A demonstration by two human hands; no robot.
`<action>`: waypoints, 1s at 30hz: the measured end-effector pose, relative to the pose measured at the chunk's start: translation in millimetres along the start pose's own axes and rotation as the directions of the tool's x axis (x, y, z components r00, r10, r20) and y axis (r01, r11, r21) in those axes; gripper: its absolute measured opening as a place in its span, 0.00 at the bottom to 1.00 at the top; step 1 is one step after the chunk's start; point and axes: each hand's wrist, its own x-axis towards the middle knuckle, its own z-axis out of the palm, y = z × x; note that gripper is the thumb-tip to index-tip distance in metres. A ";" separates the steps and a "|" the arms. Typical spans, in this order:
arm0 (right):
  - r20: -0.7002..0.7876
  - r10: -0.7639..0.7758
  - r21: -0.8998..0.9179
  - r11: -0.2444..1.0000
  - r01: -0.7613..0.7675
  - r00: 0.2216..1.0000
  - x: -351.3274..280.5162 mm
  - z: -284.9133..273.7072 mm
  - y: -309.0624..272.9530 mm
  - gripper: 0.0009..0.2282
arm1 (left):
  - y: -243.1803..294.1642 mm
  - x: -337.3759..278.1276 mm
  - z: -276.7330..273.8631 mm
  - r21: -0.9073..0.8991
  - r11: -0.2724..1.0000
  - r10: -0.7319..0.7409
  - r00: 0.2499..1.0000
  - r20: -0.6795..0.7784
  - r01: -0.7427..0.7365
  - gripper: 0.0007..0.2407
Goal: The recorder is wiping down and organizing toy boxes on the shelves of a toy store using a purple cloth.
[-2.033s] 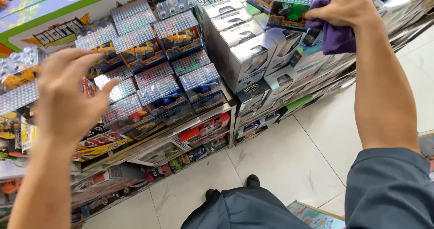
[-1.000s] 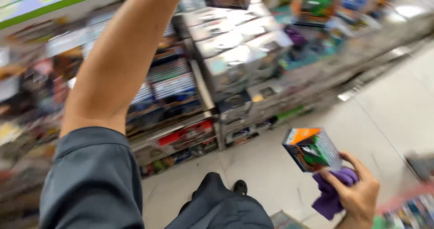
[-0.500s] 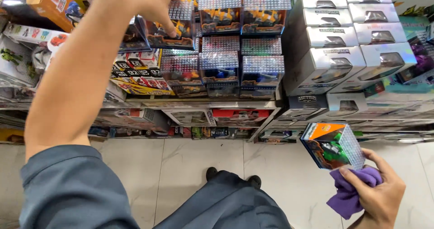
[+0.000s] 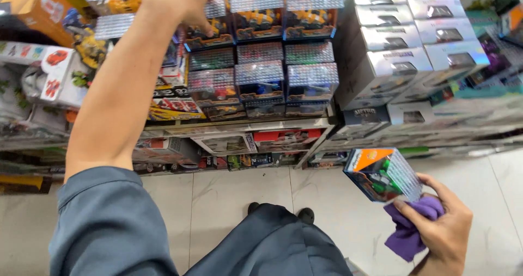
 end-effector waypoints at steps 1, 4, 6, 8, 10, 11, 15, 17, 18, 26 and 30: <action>-0.017 0.015 -0.001 1.000 -0.015 1.000 -0.2 1.5 0.3 0.27 | -1.8 -1.7 1.6 0.002 1.000 0.023 1.000 0.000 -0.023 0.25; -0.021 0.025 -0.030 0.999 -0.025 0.999 6.0 5.9 1.5 0.26 | -6.4 0.1 -0.3 0.067 0.992 0.118 0.988 -0.102 -0.111 0.26; 0.021 0.011 0.013 1.000 -0.012 1.000 11.5 8.4 4.6 0.26 | -6.1 0.0 2.4 0.103 0.991 0.102 0.979 -0.175 -0.085 0.29; 0.038 0.062 0.066 0.996 -0.064 0.997 21.6 12.2 -4.4 0.25 | -9.7 0.8 10.1 0.116 0.989 0.107 0.977 -0.182 -0.087 0.29; 0.059 0.110 0.118 0.986 -0.116 0.992 27.9 13.0 -3.3 0.24 | -9.4 0.4 24.2 0.125 0.988 0.109 0.977 -0.186 -0.086 0.30; 0.071 0.084 0.117 0.989 -0.092 0.994 31.3 13.3 0.0 0.25 | -9.9 -0.7 31.7 0.142 0.986 0.113 0.965 -0.237 -0.081 0.29; 0.161 0.041 0.271 0.959 -0.084 0.986 57.9 20.6 -11.3 0.25 | -11.5 -10.4 41.7 0.295 0.955 0.063 0.940 -0.336 0.042 0.31; 0.184 -0.003 0.273 0.961 -0.048 0.983 68.1 24.3 -23.8 0.25 | -2.4 -19.6 38.2 0.273 0.961 0.059 0.937 -0.345 0.040 0.32; 0.211 -0.051 0.280 0.960 -0.010 0.976 76.3 29.0 -31.8 0.24 | -2.3 -28.2 36.0 0.254 0.966 0.051 0.934 -0.354 0.044 0.33; 0.247 -0.529 -0.078 0.824 0.561 0.812 103.8 84.7 -136.1 0.28 | 148.1 -137.1 -89.5 -0.489 0.676 0.244 0.794 -0.557 -0.551 0.35; 0.330 -0.641 0.023 0.739 0.673 0.693 96.9 113.6 -160.3 0.26 | 197.2 -160.6 -88.8 -0.312 0.724 0.415 0.750 -0.516 -0.615 0.41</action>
